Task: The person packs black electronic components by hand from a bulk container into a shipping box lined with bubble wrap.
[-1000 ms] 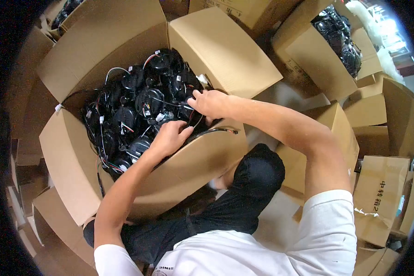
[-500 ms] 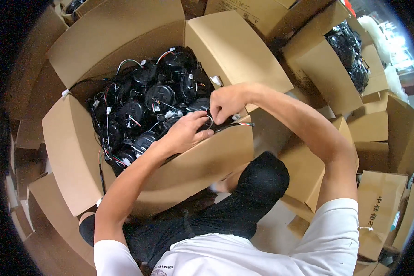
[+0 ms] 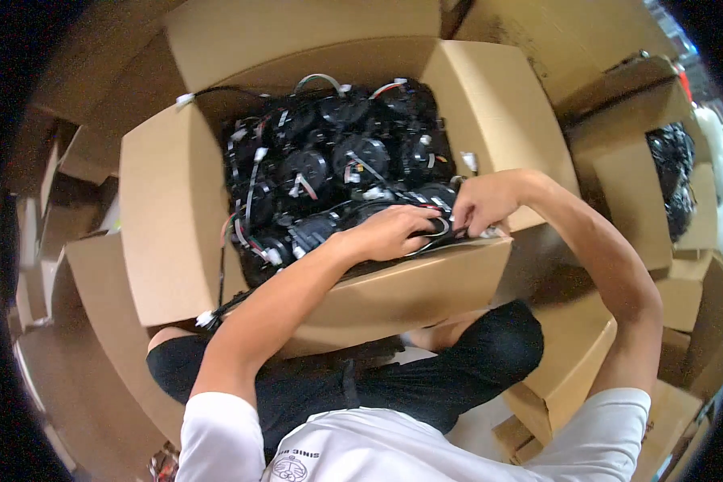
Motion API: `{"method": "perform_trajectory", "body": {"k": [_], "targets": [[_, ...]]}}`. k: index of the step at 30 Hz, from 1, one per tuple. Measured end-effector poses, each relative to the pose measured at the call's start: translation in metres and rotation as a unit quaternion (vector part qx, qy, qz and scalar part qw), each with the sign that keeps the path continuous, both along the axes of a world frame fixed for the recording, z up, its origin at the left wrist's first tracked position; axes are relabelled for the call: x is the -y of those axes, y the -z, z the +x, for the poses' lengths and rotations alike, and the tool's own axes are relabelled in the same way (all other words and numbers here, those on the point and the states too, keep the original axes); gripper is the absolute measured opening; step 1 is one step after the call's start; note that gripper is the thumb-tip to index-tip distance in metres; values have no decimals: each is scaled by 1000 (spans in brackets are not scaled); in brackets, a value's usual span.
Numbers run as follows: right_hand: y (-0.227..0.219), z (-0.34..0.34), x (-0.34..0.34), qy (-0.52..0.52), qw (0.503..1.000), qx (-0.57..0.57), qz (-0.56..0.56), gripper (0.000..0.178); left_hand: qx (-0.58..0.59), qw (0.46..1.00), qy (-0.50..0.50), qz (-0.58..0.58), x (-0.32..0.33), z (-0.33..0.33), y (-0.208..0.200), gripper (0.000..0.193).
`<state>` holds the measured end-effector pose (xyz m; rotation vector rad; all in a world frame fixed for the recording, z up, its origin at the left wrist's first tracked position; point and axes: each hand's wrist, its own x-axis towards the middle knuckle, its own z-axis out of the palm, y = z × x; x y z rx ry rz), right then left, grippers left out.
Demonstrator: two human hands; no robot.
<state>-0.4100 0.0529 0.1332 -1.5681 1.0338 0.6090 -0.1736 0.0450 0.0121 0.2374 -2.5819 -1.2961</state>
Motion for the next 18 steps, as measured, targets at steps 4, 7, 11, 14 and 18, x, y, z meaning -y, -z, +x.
{"method": "perform_trajectory", "body": {"k": [4, 7, 11, 14, 18], "targets": [[37, 14, -28, -226, 912, -181, -291, 16, 78, 983, -124, -110, 5, 41, -54, 27], [56, -3, -54, -211, 892, -182, -355, 18, 189, 935, -188, -234, 26, 118, -106, 30], [64, -2, -54, -69, 909, -171, -373, 29, 417, 829, -104, -358, 25, 229, -148, 34], [65, -5, -61, -15, 903, -194, -384, 30, 373, 817, 39, -438, 6, 237, -144, 32], [64, 2, -60, -10, 904, -178, -389, 29, 555, 738, 179, -340, 15, 228, -115, 21]]}}
